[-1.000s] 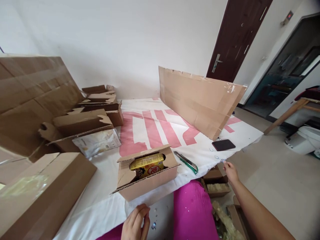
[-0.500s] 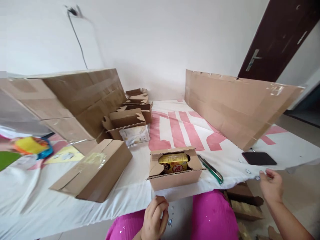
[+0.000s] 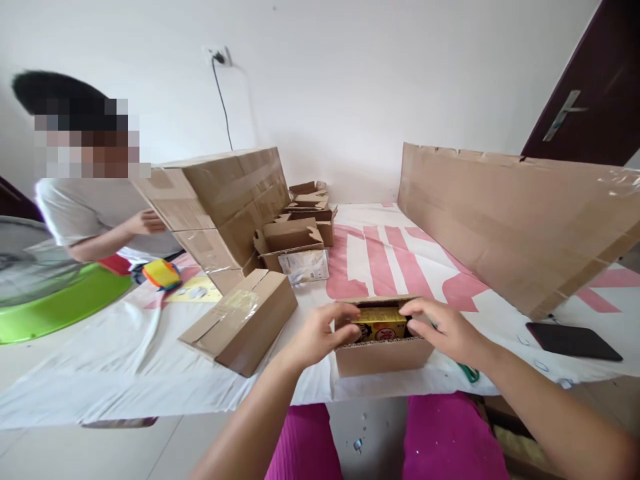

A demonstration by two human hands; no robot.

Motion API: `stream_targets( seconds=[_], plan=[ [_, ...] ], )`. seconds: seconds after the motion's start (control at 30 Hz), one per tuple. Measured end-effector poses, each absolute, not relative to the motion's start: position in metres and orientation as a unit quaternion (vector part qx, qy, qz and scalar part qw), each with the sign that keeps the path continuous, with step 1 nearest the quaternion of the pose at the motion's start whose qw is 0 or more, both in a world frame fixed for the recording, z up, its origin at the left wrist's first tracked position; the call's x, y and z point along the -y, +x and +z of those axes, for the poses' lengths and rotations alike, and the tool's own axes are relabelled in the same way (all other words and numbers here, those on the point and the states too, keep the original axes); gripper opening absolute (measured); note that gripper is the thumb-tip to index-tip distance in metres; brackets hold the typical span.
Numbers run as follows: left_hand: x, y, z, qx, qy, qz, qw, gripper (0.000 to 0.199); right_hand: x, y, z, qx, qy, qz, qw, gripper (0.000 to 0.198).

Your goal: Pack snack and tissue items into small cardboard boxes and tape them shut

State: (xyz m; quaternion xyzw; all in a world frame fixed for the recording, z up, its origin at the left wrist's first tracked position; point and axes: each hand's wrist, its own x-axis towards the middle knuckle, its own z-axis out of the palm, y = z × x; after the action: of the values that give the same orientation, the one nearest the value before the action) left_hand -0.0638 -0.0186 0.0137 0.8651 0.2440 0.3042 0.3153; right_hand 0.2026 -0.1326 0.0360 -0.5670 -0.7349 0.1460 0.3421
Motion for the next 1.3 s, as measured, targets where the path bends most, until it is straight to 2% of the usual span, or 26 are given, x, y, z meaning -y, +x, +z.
stream_targets(
  seconds=[0.07, 0.13, 0.2, 0.27, 0.37, 0.47, 0.53, 0.63, 0.73, 0.8, 0.87, 1.0, 1.07, 1.13, 1.23, 1.3],
  plan=[
    [0.013, -0.055, 0.022, -0.202, 0.921, 0.219, 0.250, 0.046, 0.114, 0.199, 0.047, 0.794, -0.532, 0.162, 0.246, 0.029],
    [0.010, -0.051, 0.022, -0.212, 0.948, 0.167, 0.172, 0.063, 0.103, 0.203, 0.048, 0.841, -0.489, 0.163, 0.161, 0.043],
    [0.009, -0.050, 0.018, -0.240, 0.953, 0.135, 0.127, 0.065, 0.101, 0.209, 0.041, 0.866, -0.469, 0.143, 0.094, 0.065],
    [0.008, -0.050, 0.015, -0.250, 0.954, 0.120, 0.114, 0.058, 0.104, 0.212, 0.031, 0.868, -0.482, 0.108, 0.058, 0.071],
    [0.009, -0.053, 0.014, -0.250, 0.951, 0.142, 0.116, 0.046, 0.113, 0.211, 0.021, 0.846, -0.524, 0.050, 0.090, 0.054],
    [0.012, -0.058, 0.016, -0.245, 0.943, 0.190, 0.122, 0.054, 0.119, 0.214, 0.020, 0.802, -0.574, -0.039, 0.160, 0.041],
    [0.016, -0.065, 0.014, -0.248, 0.935, 0.222, 0.122, 0.060, 0.123, 0.222, 0.019, 0.768, -0.613, -0.089, 0.161, 0.040],
    [0.026, -0.075, 0.004, -0.257, 0.917, 0.276, 0.131, 0.075, 0.129, 0.238, 0.012, 0.759, -0.640, -0.055, 0.109, 0.053],
    [0.036, -0.085, -0.012, -0.274, 0.897, 0.312, 0.152, 0.099, 0.136, 0.246, 0.003, 0.776, -0.626, 0.047, 0.062, 0.078],
    [0.041, -0.092, -0.023, -0.286, 0.883, 0.330, 0.172, 0.106, 0.139, 0.244, -0.001, 0.772, -0.631, 0.057, 0.053, 0.092],
    [0.046, -0.097, -0.035, -0.295, 0.863, 0.358, 0.197, 0.102, 0.141, 0.237, -0.001, 0.777, -0.624, 0.025, 0.073, 0.092],
    [0.059, -0.099, -0.058, -0.298, 0.831, 0.409, 0.233, 0.089, 0.137, 0.211, 0.008, 0.807, -0.571, 0.044, 0.144, 0.060],
    [0.068, -0.096, -0.069, -0.292, 0.830, 0.419, 0.225, 0.085, 0.130, 0.197, 0.012, 0.786, -0.596, 0.081, 0.142, 0.047],
    [0.077, -0.091, -0.079, -0.289, 0.828, 0.434, 0.208, 0.085, 0.121, 0.187, 0.014, 0.755, -0.638, 0.103, 0.113, 0.050],
    [0.088, -0.086, -0.089, -0.298, 0.814, 0.459, 0.194, 0.085, 0.108, 0.181, 0.014, 0.733, -0.668, 0.109, 0.071, 0.067],
    [0.093, -0.084, -0.095, -0.308, 0.806, 0.466, 0.194, 0.081, 0.104, 0.181, 0.013, 0.733, -0.672, 0.091, 0.057, 0.067]
  ],
)
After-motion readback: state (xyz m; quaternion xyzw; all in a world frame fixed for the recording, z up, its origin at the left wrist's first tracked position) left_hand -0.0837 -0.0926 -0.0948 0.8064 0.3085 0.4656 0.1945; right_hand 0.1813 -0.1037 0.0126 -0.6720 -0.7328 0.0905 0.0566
